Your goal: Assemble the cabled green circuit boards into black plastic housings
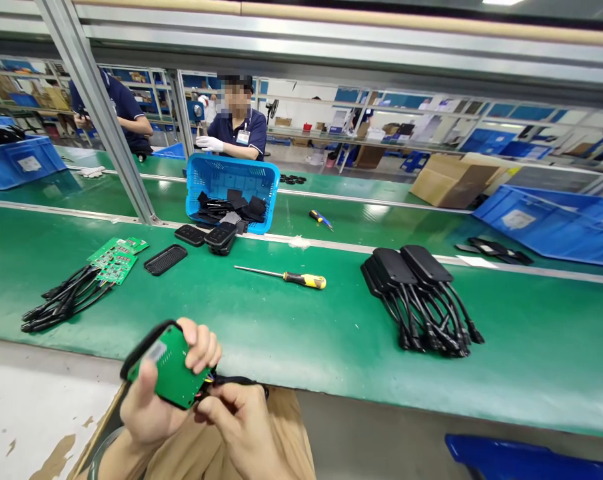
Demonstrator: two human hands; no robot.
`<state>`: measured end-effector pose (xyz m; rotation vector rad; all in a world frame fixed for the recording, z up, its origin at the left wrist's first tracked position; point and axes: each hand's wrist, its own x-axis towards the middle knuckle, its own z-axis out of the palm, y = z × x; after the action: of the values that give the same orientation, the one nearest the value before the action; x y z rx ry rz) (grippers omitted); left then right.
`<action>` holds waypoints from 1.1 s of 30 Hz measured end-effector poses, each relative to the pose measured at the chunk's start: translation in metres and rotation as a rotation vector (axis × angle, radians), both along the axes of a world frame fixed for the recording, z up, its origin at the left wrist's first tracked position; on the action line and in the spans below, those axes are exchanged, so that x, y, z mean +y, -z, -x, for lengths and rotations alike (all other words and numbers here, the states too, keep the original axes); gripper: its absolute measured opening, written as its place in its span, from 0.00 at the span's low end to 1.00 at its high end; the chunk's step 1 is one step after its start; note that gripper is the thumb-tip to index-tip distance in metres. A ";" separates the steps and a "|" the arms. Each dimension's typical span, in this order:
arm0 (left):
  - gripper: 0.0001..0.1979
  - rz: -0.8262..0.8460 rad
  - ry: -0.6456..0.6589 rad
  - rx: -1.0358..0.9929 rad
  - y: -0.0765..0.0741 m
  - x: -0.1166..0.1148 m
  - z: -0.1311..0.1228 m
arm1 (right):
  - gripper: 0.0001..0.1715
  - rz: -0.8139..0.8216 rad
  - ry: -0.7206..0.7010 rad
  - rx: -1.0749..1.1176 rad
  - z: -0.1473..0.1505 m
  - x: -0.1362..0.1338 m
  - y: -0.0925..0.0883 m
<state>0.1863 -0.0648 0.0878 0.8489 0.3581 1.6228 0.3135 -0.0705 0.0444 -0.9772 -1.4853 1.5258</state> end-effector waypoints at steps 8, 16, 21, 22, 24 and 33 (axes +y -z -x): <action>0.18 0.348 0.075 -0.427 -0.010 0.004 0.001 | 0.07 -0.505 0.126 -0.241 -0.023 0.007 -0.020; 0.17 0.312 0.101 -0.444 -0.008 -0.003 -0.005 | 0.08 -0.363 0.047 -0.193 -0.029 0.015 -0.009; 0.19 0.166 0.063 -0.340 -0.010 -0.007 -0.010 | 0.25 0.152 -0.044 0.060 -0.020 0.015 -0.007; 0.19 0.139 0.055 -0.318 -0.011 -0.007 -0.011 | 0.28 0.229 -0.069 0.121 -0.017 0.014 -0.008; 0.19 0.111 0.061 -0.295 -0.011 -0.006 -0.012 | 0.32 0.301 -0.094 0.192 -0.013 0.011 -0.009; 0.21 -0.026 0.006 0.060 -0.001 -0.014 -0.009 | 0.32 0.347 0.012 0.227 -0.006 0.002 -0.005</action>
<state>0.1951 -0.0792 0.0887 0.9196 0.3769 1.6021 0.3193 -0.0682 0.0491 -0.9658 -1.0753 1.8580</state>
